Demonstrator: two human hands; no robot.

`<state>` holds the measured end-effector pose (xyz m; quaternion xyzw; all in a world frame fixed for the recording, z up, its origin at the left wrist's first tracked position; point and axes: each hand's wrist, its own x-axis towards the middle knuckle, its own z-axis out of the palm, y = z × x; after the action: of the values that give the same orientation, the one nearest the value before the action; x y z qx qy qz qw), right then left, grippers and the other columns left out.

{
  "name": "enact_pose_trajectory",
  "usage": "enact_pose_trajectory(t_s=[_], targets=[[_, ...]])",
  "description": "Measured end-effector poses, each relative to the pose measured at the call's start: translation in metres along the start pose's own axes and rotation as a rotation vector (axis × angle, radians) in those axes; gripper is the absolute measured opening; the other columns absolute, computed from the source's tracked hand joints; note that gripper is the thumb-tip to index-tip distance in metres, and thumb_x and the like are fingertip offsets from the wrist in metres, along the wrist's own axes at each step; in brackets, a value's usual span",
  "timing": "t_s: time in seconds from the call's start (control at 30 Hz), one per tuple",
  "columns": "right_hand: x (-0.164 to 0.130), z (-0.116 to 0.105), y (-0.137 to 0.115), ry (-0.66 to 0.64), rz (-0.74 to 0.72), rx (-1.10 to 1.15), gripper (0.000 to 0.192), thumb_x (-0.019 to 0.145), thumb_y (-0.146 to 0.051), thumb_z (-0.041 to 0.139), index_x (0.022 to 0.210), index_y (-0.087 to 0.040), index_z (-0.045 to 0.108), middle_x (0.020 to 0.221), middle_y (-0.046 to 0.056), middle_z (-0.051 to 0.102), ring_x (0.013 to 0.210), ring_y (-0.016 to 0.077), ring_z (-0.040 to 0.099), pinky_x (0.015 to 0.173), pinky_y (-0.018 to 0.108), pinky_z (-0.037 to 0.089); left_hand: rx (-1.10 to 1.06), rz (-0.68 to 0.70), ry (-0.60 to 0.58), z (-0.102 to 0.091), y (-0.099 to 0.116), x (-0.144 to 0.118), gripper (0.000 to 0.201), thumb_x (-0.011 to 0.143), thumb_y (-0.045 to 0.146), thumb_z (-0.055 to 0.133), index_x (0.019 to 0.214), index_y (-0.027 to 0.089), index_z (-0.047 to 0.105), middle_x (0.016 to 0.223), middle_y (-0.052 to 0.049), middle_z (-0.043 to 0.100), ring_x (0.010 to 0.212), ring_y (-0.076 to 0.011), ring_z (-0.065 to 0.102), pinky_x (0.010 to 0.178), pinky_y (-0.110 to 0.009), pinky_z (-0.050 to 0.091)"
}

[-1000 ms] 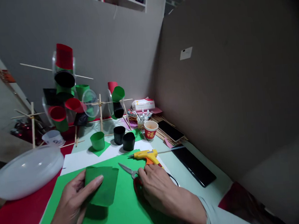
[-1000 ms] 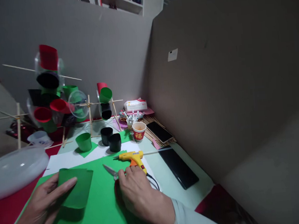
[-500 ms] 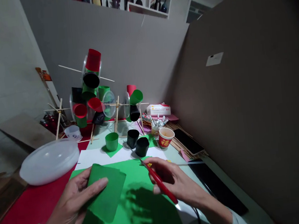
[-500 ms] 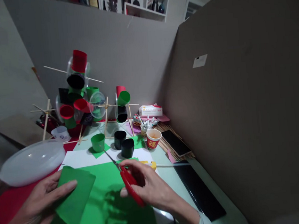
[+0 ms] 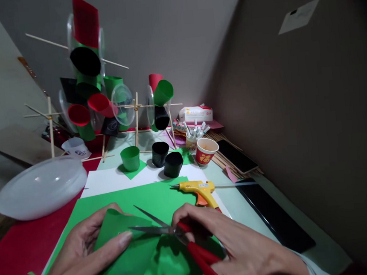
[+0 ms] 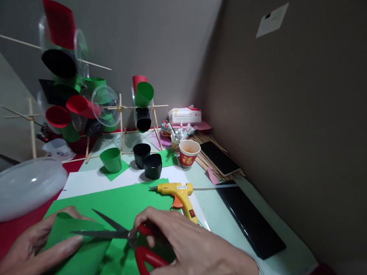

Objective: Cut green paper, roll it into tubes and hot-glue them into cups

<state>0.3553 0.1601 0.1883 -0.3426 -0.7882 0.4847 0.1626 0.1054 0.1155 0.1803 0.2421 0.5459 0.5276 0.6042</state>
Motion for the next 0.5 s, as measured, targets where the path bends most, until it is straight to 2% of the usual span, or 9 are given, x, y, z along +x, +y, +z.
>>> enact_pose_trajectory(t_s=[0.17, 0.27, 0.37, 0.5], targets=[[-0.003, -0.001, 0.001, -0.004, -0.034, -0.015, 0.047, 0.074, -0.033, 0.088, 0.111, -0.028, 0.059, 0.094, -0.004, 0.058, 0.077, 0.0158, 0.050, 0.076, 0.027, 0.043, 0.043, 0.061, 0.100, 0.003, -0.001, 0.002, 0.048, 0.032, 0.038, 0.104, 0.074, 0.029, 0.083, 0.062, 0.004, 0.074, 0.057, -0.0178, 0.070, 0.050, -0.020, 0.056], [-0.004, -0.001, -0.002, 0.011, -0.031, -0.034, 0.045, 0.074, -0.036, 0.089, 0.108, -0.027, 0.060, 0.093, -0.004, 0.059, 0.075, 0.0156, 0.051, 0.071, 0.026, 0.042, 0.089, 0.080, 0.114, 0.000, -0.001, 0.003, 0.046, 0.033, 0.039, 0.103, 0.074, 0.030, 0.083, 0.062, 0.004, 0.072, 0.055, -0.0155, 0.066, 0.049, -0.019, 0.054], [-0.004, 0.000, -0.006, 0.036, -0.007, -0.045, 0.039, 0.077, -0.044, 0.084, 0.103, -0.027, 0.061, 0.091, -0.003, 0.059, 0.074, 0.0165, 0.051, 0.065, 0.026, 0.042, 0.137, 0.121, 0.129, -0.002, -0.001, 0.005, 0.040, 0.036, 0.035, 0.101, 0.072, 0.032, 0.083, 0.067, 0.005, 0.072, 0.062, -0.0158, 0.067, 0.053, -0.019, 0.055], [-0.003, 0.001, -0.009, 0.046, 0.026, -0.039, 0.036, 0.078, -0.043, 0.085, 0.099, -0.027, 0.061, 0.087, -0.004, 0.059, 0.074, 0.0166, 0.053, 0.065, 0.026, 0.041, 0.218, 0.160, 0.131, -0.003, 0.000, 0.008, 0.038, 0.035, 0.034, 0.100, 0.067, 0.027, 0.082, 0.067, 0.004, 0.072, 0.062, -0.0168, 0.066, 0.053, -0.019, 0.054]])
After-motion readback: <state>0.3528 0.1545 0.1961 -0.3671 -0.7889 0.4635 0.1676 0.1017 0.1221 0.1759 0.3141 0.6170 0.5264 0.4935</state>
